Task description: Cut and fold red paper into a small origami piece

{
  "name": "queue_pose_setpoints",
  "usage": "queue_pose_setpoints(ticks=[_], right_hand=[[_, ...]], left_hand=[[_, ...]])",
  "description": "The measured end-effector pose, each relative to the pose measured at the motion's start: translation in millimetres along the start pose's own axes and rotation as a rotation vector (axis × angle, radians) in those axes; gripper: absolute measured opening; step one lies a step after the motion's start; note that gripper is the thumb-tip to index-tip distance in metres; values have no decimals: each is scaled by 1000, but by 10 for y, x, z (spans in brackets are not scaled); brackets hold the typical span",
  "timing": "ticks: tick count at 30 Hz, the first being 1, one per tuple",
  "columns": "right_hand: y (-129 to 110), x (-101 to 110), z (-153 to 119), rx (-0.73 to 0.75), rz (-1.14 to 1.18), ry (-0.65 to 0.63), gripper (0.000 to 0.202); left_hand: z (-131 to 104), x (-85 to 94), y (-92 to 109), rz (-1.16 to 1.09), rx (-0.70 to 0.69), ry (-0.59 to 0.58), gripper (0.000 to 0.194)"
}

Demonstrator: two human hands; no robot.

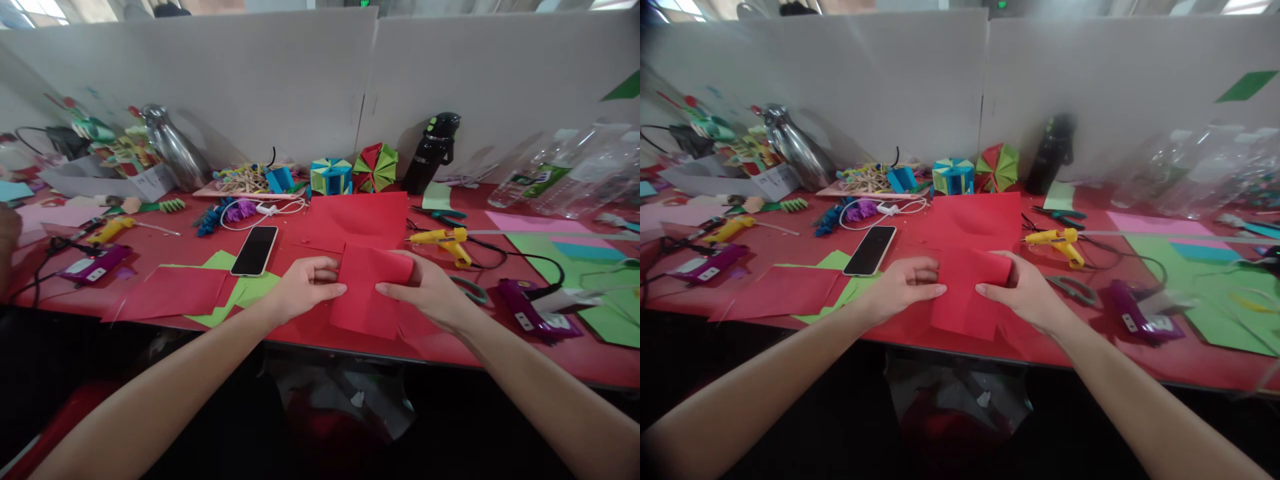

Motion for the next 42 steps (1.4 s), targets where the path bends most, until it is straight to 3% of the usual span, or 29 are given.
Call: queue_pose_setpoints(ticks=[8,16,21,26,30,31,37,42], right_hand=[[-4,19,0,2,-11,16,52],[-30,28,6,23,-90,17,54],[-10,16,-1,16,-106,-51,55],[35,66,-27,-50,-64,-159,60],[-54,-61,-63,-59,25,-270,37],[-70,-100,-74,-57,-5,-293,32],[-114,-220,-101,-13,-131,-311,23],[-158,-212,-109,8,-203,-271,18]], left_hand=[[-3,-84,16,-46,-13,-106,47],[11,20,-8,42,2,62,36],[-3,53,18,133,-2,121,30],[-61,-43,39,189,29,56,26],[-201,-387,61,250,-27,-213,26],[-236,-438,65,295,-52,-233,26],[-274,-354,61,496,-102,-43,26],[-309,-319,85,554,-100,-16,25]])
Point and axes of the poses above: each hand's wrist, its own z-axis towards the middle knuckle, its own x-axis out of the back of the hand, y = z × x, the point moved 9 cm from there along z, towards the middle knuckle, and after that the axes turned 14 degrees about x, right-handed, at the moved point
